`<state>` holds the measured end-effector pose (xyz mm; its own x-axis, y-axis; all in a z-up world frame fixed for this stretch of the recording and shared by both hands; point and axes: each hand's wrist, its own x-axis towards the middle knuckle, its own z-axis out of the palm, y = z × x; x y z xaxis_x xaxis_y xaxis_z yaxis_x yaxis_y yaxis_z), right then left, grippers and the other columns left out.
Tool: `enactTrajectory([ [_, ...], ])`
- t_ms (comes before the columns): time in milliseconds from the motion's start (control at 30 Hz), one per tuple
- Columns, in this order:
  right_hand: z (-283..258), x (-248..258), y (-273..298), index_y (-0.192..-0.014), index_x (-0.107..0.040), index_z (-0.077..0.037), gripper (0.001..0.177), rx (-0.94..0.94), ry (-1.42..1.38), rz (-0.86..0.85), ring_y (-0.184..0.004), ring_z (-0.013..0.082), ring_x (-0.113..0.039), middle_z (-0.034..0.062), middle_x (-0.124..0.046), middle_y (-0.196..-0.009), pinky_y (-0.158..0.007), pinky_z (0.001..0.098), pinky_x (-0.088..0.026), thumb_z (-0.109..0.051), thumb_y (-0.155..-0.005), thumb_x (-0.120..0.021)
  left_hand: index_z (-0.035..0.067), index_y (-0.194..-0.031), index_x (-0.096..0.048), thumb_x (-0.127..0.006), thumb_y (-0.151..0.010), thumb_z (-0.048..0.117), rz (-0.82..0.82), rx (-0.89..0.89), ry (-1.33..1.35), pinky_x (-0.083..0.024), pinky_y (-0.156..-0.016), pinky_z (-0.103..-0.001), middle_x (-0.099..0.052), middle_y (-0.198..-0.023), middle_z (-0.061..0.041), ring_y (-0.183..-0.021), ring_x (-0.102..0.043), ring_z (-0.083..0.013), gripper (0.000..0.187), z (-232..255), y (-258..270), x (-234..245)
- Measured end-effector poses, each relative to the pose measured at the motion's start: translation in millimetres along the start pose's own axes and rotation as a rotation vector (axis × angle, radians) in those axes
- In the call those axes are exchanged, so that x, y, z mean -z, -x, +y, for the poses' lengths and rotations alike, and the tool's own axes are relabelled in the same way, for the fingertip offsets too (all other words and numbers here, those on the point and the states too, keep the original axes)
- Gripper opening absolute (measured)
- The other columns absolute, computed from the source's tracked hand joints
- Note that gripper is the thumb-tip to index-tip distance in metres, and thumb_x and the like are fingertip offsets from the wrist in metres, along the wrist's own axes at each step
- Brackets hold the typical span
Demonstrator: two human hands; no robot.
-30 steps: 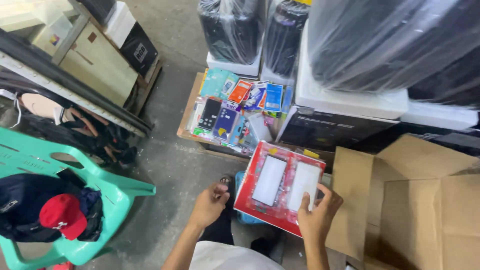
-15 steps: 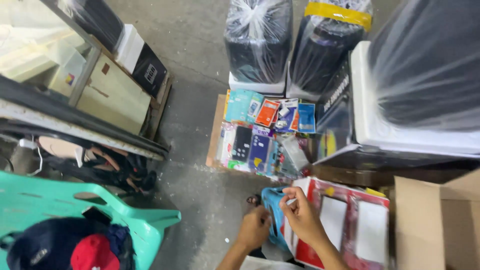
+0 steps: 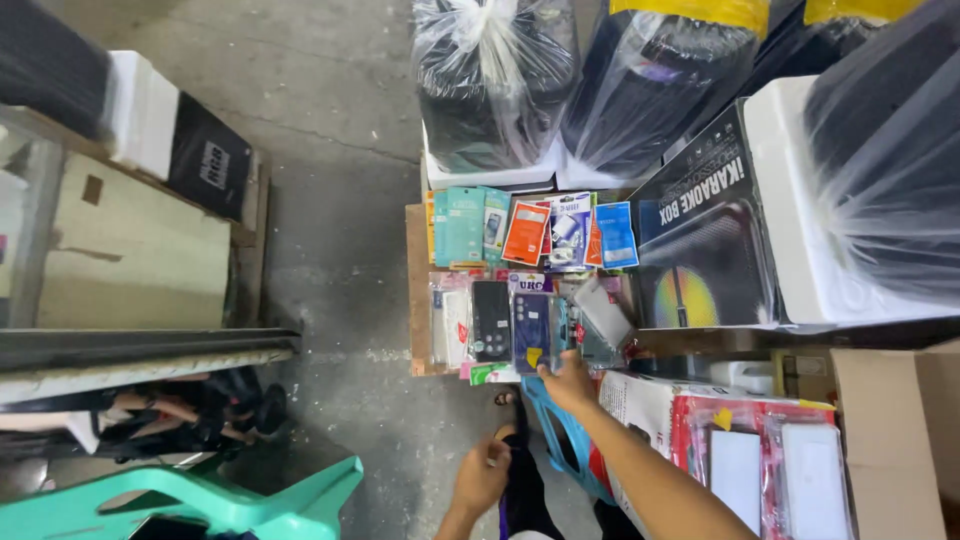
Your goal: Examining and unboxing various phone cases and accessories in a stockroom.
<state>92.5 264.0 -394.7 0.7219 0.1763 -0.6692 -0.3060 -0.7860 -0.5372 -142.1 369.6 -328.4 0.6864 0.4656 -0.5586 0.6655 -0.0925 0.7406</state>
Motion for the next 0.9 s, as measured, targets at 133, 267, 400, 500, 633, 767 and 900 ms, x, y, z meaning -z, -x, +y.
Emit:
enactTrajectory([
  [133,47,-34,-39,-0.122,-0.051,0.005,0.087,0.491,0.416,0.359,-0.107,0.0457,-0.060,0.0304,-0.056,-0.114,-0.075,0.0500,-0.055,-0.057,-0.077,-0.092,0.002,-0.096,-0.071,-0.068,-0.089,0.015,0.089,-0.103,0.104,-0.059,-0.071,-0.038,-0.078,-0.082,-0.015,-0.077,-0.077,-0.0241,0.015,-45,-40,23],
  [267,-28,-21,7,-0.130,-0.049,0.003,0.087,0.092,0.316,0.181,-0.119,0.0383,-0.056,0.0260,-0.049,-0.134,-0.072,0.0410,-0.057,-0.061,-0.081,-0.084,0.001,-0.100,-0.069,-0.069,-0.092,0.017,0.059,0.153,0.198,-0.057,-0.059,-0.034,-0.074,-0.082,-0.010,-0.062,-0.073,-0.0200,0.018,-37,-62,57],
  [400,-61,2,29,-0.119,-0.062,-0.010,0.058,-0.094,-0.045,-0.062,-0.081,0.0281,-0.073,0.0168,-0.074,-0.104,-0.053,0.0396,-0.060,-0.042,-0.073,-0.080,0.002,-0.103,-0.068,-0.066,-0.093,0.018,0.044,0.124,0.278,-0.056,-0.055,-0.032,-0.073,-0.083,-0.008,-0.061,-0.072,-0.0175,0.019,-30,-82,75],
  [500,-23,-2,11,-0.116,-0.058,-0.006,0.061,-0.096,0.008,0.028,-0.068,0.0194,-0.070,0.0068,-0.069,-0.091,-0.051,0.0376,-0.061,-0.041,-0.076,-0.087,0.003,-0.107,-0.067,-0.065,-0.094,0.019,-0.022,0.165,0.308,-0.052,-0.051,-0.032,-0.073,-0.088,-0.008,-0.061,-0.071,-0.0170,0.020,-41,-95,73],
  [633,-32,21,24,-0.109,-0.068,-0.006,0.043,-0.044,-0.038,0.060,-0.061,0.0178,-0.063,0.0073,-0.070,-0.078,-0.051,0.0301,-0.049,-0.038,-0.084,-0.081,0.004,-0.109,-0.065,-0.065,-0.095,0.019,-0.050,0.157,0.353,-0.050,-0.050,-0.032,-0.071,-0.089,-0.009,-0.062,-0.069,-0.0170,0.021,-24,-97,70],
  [767,-62,70,80,-0.108,-0.067,-0.004,0.027,0.031,-0.409,-0.121,-0.056,0.0118,-0.052,0.0016,-0.057,-0.070,-0.047,0.0299,-0.044,-0.027,-0.093,-0.071,0.007,-0.111,-0.066,-0.062,-0.096,0.021,-0.101,0.226,0.384,-0.053,-0.055,-0.031,-0.075,-0.092,-0.007,-0.066,-0.070,-0.0166,0.021,-13,-92,52],
  [900,-71,120,138,-0.113,-0.068,-0.005,0.025,0.040,-0.539,-0.264,-0.061,0.0099,-0.052,0.0022,-0.055,-0.075,-0.051,0.0278,-0.045,-0.025,-0.097,-0.068,0.006,-0.110,-0.069,-0.066,-0.096,0.026,-0.198,0.221,0.574,-0.053,-0.058,-0.031,-0.075,-0.092,-0.008,-0.067,-0.069,-0.0172,0.025,-2,-86,27],
])
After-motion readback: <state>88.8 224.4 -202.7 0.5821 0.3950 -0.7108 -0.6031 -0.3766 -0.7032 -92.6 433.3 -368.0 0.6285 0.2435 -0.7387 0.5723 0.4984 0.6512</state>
